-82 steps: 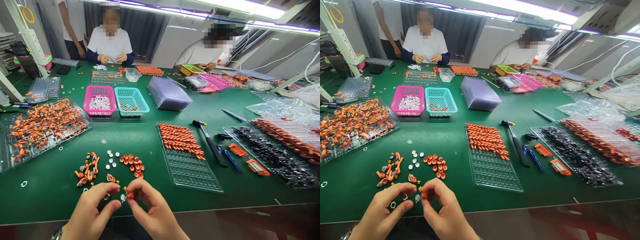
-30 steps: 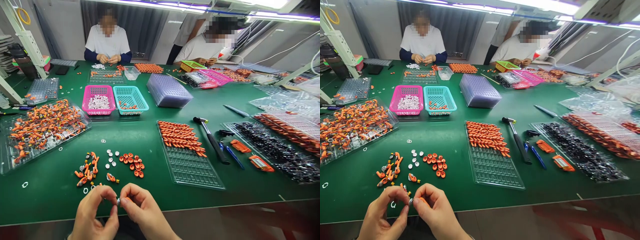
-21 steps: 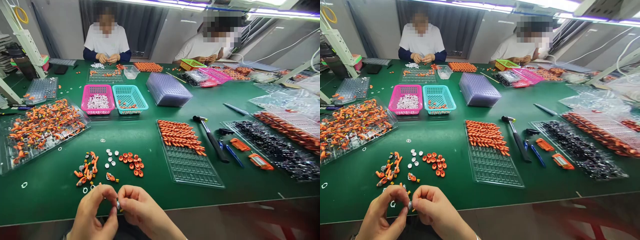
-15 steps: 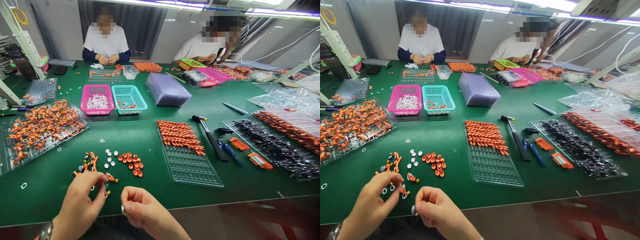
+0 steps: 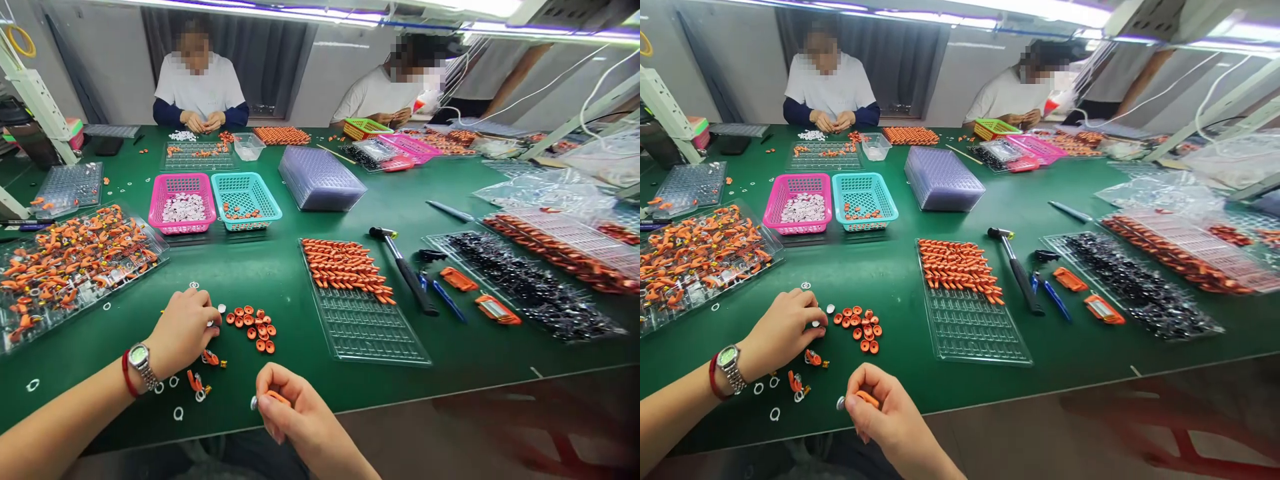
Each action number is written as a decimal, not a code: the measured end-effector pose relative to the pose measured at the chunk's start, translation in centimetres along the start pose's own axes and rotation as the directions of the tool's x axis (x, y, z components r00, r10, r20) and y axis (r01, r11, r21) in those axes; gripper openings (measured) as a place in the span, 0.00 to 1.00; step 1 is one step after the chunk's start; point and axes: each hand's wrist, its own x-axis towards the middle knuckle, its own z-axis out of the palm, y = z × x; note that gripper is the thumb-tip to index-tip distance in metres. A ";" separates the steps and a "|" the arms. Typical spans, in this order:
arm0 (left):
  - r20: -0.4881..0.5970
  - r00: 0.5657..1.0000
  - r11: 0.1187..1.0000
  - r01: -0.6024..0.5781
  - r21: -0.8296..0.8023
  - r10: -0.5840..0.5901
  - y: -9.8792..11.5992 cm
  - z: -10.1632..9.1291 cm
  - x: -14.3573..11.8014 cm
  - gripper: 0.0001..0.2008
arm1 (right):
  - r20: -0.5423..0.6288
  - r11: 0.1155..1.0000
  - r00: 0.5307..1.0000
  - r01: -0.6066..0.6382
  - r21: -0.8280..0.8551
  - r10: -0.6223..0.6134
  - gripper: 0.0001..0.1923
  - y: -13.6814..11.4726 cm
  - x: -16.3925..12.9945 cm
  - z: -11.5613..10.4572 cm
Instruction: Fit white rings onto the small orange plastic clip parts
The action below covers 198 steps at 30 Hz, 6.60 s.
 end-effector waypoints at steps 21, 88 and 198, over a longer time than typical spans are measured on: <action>-0.134 0.900 0.488 0.096 -0.868 -0.415 5.4 4.2 -10.3 0.10 | -0.052 0.845 0.991 0.080 -0.529 -0.126 0.06 -1.0 -0.4 3.9; 0.142 0.867 0.116 0.223 -0.968 -0.478 5.9 3.1 -10.9 0.09 | 0.101 0.980 0.993 -0.080 0.182 0.062 0.18 1.1 -0.4 2.7; -0.563 0.822 0.802 -0.279 -0.528 -0.085 5.4 4.9 -10.4 0.14 | 0.034 0.990 0.998 -0.046 -0.135 0.051 0.24 -1.8 -0.2 2.7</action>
